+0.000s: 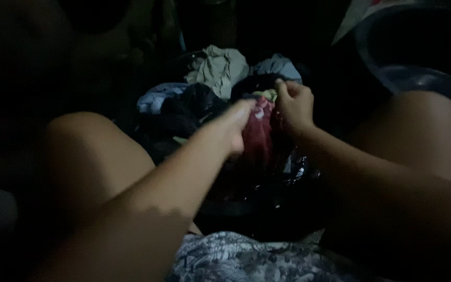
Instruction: The person hand-washes a red-and-white garment in a black basin filled with water. They repeatedly submerge, wring, and rub the fabric, turning it over and squeezing out water. Other clothes remain in the basin but are not actively handled.
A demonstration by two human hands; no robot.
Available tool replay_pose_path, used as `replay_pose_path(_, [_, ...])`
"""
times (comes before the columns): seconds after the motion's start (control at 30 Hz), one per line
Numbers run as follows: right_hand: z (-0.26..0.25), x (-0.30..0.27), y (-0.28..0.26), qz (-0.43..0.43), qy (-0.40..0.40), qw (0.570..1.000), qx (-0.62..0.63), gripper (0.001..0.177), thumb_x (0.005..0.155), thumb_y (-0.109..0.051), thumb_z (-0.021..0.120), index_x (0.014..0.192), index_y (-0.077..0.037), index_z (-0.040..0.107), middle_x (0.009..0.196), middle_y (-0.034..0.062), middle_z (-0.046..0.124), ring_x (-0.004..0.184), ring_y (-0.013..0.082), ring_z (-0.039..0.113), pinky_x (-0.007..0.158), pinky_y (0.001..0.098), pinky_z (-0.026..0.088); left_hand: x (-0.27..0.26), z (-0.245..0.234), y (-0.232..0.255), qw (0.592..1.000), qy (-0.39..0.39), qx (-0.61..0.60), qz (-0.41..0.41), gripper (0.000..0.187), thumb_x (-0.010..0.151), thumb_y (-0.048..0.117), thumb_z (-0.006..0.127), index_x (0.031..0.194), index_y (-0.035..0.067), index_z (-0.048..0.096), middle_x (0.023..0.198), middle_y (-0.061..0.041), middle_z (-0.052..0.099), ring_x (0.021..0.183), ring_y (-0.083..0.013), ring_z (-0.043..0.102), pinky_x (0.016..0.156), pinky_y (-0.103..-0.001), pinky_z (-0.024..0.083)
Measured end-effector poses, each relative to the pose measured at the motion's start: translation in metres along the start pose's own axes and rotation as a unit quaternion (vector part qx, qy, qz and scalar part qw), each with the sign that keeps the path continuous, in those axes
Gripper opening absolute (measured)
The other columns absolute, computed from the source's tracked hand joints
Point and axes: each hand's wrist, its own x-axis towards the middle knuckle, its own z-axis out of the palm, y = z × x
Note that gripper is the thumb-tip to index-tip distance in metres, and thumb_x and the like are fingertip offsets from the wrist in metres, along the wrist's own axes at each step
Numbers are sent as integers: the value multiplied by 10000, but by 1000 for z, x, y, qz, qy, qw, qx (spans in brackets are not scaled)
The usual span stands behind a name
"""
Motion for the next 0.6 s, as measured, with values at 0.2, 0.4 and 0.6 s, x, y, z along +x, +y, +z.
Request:
replay_pose_path(0.2, [-23, 22, 53, -59, -176, 982, 25, 253, 1035, -264, 601, 1151, -51, 671, 1114, 110, 698, 994, 173, 638, 825, 313, 522, -25, -41, 37, 984, 139, 56, 100, 437, 997, 406, 501, 1294, 103, 601, 1291, -143, 654, 1184, -312, 632, 1059, -578, 470])
replay_pose_path(0.4, [11, 5, 133, 238, -379, 877, -175, 482, 931, -167, 654, 1394, -177, 521, 1273, 128, 698, 1081, 241, 699, 880, 416, 596, -47, -63, 21, 949, 251, 190, 35, 580, 968, 390, 516, 1529, 305, 398, 1525, -115, 523, 1275, -320, 579, 1096, -638, 381])
replay_pose_path(0.6, [42, -28, 207, 215, -504, 777, -309, 445, 941, -189, 625, 1379, -165, 550, 1270, 109, 694, 1120, 233, 673, 940, 437, 548, -47, -69, 7, 938, 289, 187, 36, 689, 951, 292, 577, 1555, 364, 251, 1510, -71, 511, 1198, -265, 650, 1132, -544, 389])
